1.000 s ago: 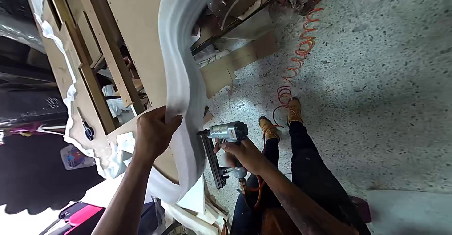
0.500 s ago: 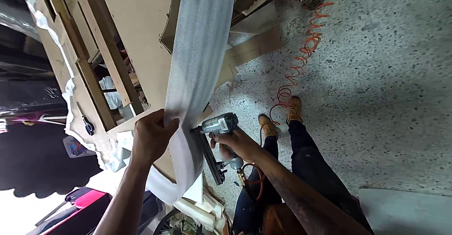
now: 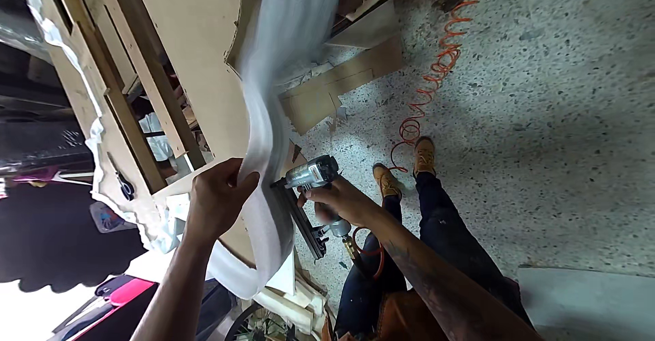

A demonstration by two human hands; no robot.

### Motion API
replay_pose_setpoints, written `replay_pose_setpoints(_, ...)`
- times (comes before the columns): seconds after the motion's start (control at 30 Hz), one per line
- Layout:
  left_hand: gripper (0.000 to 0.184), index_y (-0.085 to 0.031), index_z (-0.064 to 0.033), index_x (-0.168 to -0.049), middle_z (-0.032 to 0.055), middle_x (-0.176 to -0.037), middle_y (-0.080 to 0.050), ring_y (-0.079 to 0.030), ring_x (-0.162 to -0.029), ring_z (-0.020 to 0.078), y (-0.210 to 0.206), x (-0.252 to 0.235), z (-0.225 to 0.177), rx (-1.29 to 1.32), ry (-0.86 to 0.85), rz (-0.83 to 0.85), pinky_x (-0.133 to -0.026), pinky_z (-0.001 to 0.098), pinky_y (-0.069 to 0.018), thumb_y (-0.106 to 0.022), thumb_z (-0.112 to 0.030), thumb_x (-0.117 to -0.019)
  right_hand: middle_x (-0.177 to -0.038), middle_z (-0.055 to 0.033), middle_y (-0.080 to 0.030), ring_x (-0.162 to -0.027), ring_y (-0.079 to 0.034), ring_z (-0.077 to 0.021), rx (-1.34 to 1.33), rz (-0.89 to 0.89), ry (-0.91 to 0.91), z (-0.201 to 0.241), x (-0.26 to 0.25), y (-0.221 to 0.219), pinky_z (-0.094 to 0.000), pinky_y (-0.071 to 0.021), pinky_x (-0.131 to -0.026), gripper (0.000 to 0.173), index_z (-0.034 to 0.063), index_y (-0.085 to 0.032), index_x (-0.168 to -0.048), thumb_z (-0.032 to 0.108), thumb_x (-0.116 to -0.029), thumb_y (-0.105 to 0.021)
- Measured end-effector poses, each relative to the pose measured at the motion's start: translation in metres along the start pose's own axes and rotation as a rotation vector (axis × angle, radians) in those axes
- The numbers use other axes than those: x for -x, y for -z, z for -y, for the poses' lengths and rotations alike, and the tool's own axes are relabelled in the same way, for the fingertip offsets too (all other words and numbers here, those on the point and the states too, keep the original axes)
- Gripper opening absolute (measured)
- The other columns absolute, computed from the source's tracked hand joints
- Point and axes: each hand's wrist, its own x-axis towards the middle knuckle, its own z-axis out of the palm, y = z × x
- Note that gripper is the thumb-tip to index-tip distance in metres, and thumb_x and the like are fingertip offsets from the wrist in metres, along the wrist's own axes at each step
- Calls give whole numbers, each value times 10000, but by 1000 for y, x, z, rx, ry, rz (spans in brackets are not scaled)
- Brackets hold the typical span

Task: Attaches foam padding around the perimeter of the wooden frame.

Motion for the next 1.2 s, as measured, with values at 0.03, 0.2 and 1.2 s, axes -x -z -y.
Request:
replay_pose_setpoints(0.03,156,-744,-292,-971,-114,-728,-673,-620,-592,62,1,0,1,0,-10,0,-516,338,-541,-717,-433,-913,-1056,-182,-703,-508,-567,-183,-11,4,9,0,-1,2,-308,-523,-482,264,43,-637,-1243,214,-1053,-571)
replay_pose_setpoints(0.2,179,-742,-290,-1004,-119,-740,-673,-618,-602,52,0,1,3,19,-35,0,-522,315,-538,-715,-446,-920,-1116,-199,-703,-515,-586,-197,-41,30,21,-4,-12,5,-322,-535,-493,292,41,-608,-1288,214,-1057,-563)
replay_pose_setpoints(1.2,235,-725,-303,-980,-129,-682,-619,-561,-555,73,7,19,-10,-101,-57,-32,-506,389,-504,-717,-523,-899,-1025,-142,-721,-555,-603,-210,178,-315,99,-2,71,18,-353,-545,-508,300,140,-676,-1242,347,-1060,-558)
